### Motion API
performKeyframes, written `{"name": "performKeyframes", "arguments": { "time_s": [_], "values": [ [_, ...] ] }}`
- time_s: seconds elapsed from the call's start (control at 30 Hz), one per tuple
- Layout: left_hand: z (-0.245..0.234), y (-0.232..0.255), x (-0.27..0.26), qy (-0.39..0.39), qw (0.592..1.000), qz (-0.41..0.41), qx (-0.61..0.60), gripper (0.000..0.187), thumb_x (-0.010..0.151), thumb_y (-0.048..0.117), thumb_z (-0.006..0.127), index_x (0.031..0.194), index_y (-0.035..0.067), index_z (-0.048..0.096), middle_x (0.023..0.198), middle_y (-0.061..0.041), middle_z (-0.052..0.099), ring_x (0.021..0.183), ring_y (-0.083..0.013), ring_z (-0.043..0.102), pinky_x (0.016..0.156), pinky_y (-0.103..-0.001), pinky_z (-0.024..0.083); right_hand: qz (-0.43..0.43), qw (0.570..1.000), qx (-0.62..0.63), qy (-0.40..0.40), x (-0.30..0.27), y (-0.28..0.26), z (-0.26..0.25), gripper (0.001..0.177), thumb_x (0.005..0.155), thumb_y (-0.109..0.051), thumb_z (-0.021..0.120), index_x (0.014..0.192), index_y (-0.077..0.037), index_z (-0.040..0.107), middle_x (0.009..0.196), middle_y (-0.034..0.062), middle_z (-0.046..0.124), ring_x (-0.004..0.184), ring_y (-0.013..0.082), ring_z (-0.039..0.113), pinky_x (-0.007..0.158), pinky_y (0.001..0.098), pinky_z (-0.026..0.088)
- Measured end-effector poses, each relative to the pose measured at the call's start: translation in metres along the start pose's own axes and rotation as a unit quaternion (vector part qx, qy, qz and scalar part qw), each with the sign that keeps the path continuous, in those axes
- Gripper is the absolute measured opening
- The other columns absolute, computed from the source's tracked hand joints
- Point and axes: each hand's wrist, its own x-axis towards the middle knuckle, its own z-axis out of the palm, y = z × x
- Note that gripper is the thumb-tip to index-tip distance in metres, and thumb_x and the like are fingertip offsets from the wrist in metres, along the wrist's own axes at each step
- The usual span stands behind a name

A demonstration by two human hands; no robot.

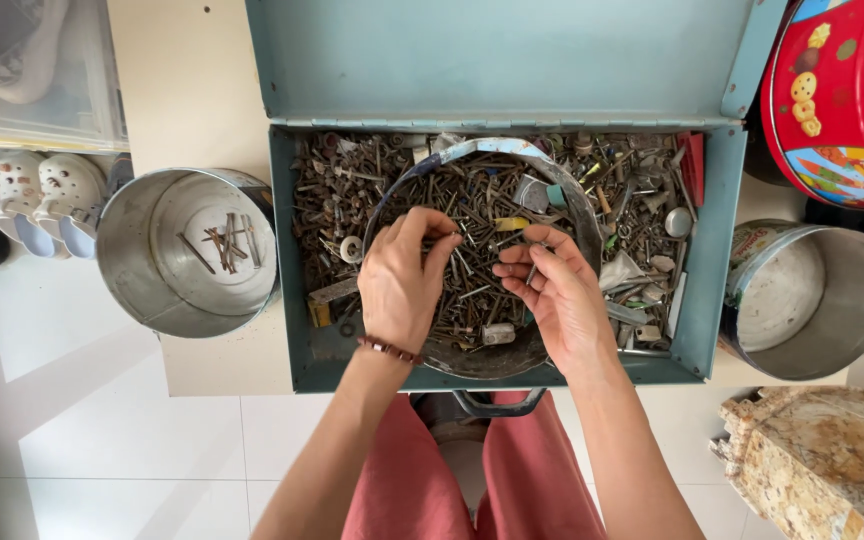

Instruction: The recorder sorts through a large collection of assorted nails and screws, picking out specific pieces and placing them into a separate metal container.

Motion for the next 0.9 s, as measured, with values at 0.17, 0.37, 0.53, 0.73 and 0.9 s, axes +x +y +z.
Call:
{"name": "performKeyframes", "arguments": {
  "time_s": [0.17,0.37,0.53,0.73,0.9],
  "values": [
    [0.005,0.01,-0.011,-0.006,0.939,-0.209,-0.272,0.015,0.093,0.012,0.075,0.105,0.006,0.068,0.093,-0.005,0.077,0.081,-0.0108,0.07,0.069,-0.025,0.055,0.001,1.0,0.017,-0.012,-0.001,0.0,0.005,0.02,0.101,-0.013,0.055,0.12,-0.009,0.059,0.103,0.0111,0.074,0.098,0.0226,0.072,0.09,0.036,0.057],
    [0.007,0.016,-0.028,-0.048,0.884,-0.2,-0.419,0.018,0.096,0.009,0.071,0.113,0.004,0.069,0.101,-0.004,0.079,0.09,-0.0058,0.072,0.079,-0.022,0.057,0.0,1.0,-0.002,-0.011,-0.002,0.003,0.012,0.02,0.103,-0.018,0.055,0.12,-0.008,0.06,0.102,0.0083,0.073,0.095,0.0182,0.07,0.089,0.0359,0.057],
    [-0.008,0.034,-0.019,-0.069,0.972,-0.145,-0.172,0.017,0.089,0.011,0.076,0.106,0.011,0.076,0.092,-0.004,0.077,0.071,-0.0186,0.068,0.066,-0.029,0.055,0.029,0.998,-0.052,-0.03,-0.004,0.009,0.018,0.025,0.106,-0.028,0.05,0.117,-0.008,0.06,0.092,0.0019,0.07,0.087,0.0143,0.068,0.082,0.0342,0.058],
    [0.016,-0.003,-0.001,0.034,0.998,0.016,0.047,0.012,0.088,0.013,0.074,0.1,0.014,0.077,0.094,-0.005,0.066,0.088,-0.0255,0.067,0.071,-0.038,0.055,0.037,0.997,-0.054,-0.043,-0.003,0.021,0.002,0.023,0.106,-0.023,0.056,0.122,-0.007,0.063,0.088,0.0027,0.066,0.079,0.0136,0.064,0.074,0.0307,0.055],
    [0.042,-0.022,0.012,-0.026,0.974,0.072,0.214,0.006,0.087,0.009,0.069,0.092,0.011,0.07,0.098,-0.007,0.059,0.093,-0.0255,0.066,0.068,-0.041,0.055,0.027,0.996,-0.08,0.002,-0.013,0.007,0.009,0.031,0.099,-0.018,0.061,0.128,-0.011,0.064,0.095,0.0026,0.071,0.085,0.0144,0.067,0.077,0.0291,0.053]
  ]
}}
